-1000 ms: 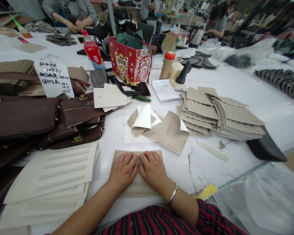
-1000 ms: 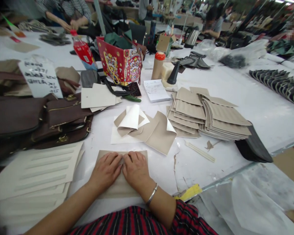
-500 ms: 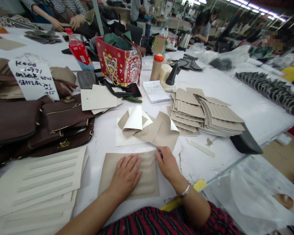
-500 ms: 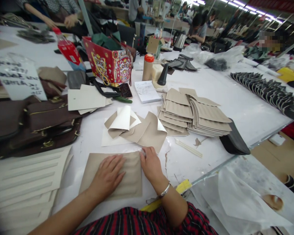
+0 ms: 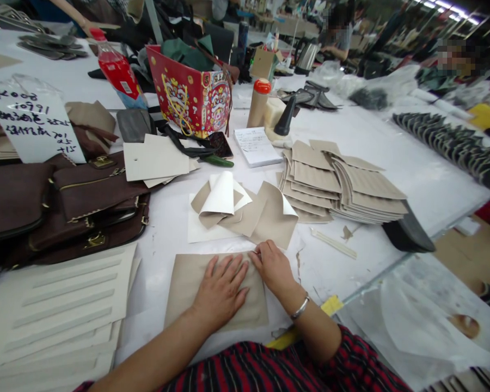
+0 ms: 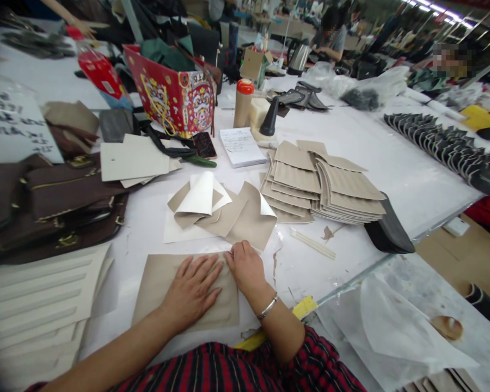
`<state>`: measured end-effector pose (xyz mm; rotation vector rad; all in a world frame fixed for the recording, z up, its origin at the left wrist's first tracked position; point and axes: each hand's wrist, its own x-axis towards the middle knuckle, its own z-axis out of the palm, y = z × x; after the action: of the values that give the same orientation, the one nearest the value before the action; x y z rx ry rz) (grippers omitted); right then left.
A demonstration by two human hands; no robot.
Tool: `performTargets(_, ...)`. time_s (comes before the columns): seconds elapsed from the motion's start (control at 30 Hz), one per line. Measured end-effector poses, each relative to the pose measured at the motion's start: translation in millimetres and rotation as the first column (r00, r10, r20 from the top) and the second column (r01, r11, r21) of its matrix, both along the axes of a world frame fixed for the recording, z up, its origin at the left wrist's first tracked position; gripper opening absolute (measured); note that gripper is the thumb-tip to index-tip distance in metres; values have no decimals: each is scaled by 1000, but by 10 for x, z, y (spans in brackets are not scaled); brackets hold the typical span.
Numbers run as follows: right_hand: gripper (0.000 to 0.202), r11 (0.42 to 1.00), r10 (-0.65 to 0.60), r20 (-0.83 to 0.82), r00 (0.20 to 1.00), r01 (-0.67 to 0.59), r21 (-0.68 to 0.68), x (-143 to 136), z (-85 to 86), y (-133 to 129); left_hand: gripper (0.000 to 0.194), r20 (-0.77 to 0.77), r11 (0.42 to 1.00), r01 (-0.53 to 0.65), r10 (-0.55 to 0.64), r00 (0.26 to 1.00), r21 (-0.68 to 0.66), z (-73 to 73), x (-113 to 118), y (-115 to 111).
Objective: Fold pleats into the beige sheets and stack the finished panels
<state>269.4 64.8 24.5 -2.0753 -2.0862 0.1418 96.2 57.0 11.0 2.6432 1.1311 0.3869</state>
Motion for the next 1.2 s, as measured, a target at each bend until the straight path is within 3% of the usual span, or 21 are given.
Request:
performTargets(0.23, 18, 995, 92, 66, 994, -90, -32, 68, -7, 19, 48, 9, 1000, -4, 4, 1000, -4, -14, 6, 1)
performTargets(0.5, 16, 999, -38, 10, 999, 37, 4, 24, -94, -25, 49, -16, 1000, -3, 4, 1000, 18, -2, -2, 4)
performTargets(0.63, 27, 995, -75, 27, 997, 73, 64, 28, -138, -67, 49, -43, 999, 34, -33, 999, 29, 22, -42, 15)
performTargets(0.8, 26, 987, -133, -2, 991, 133, 94, 9, -113, -147, 49, -38, 998, 33, -31, 999, 49, 46, -69, 1)
performTargets(0.93, 35, 983, -129, 62, 990, 119, 142, -78, -91, -187, 49, -19, 998, 23, -21, 1000, 66, 48, -54, -18)
performTargets(1.03, 25, 983, -138, 121, 983, 122, 134, -116, -110, -162, 48, -14, 997, 13, -12, 1000, 76, 46, -48, -27)
performTargets(1.2, 30, 983, -111, -11, 994, 112, 143, -45, -129, -262, 48, -21, 997, 7, -6, 1000, 82, 50, -53, -29)
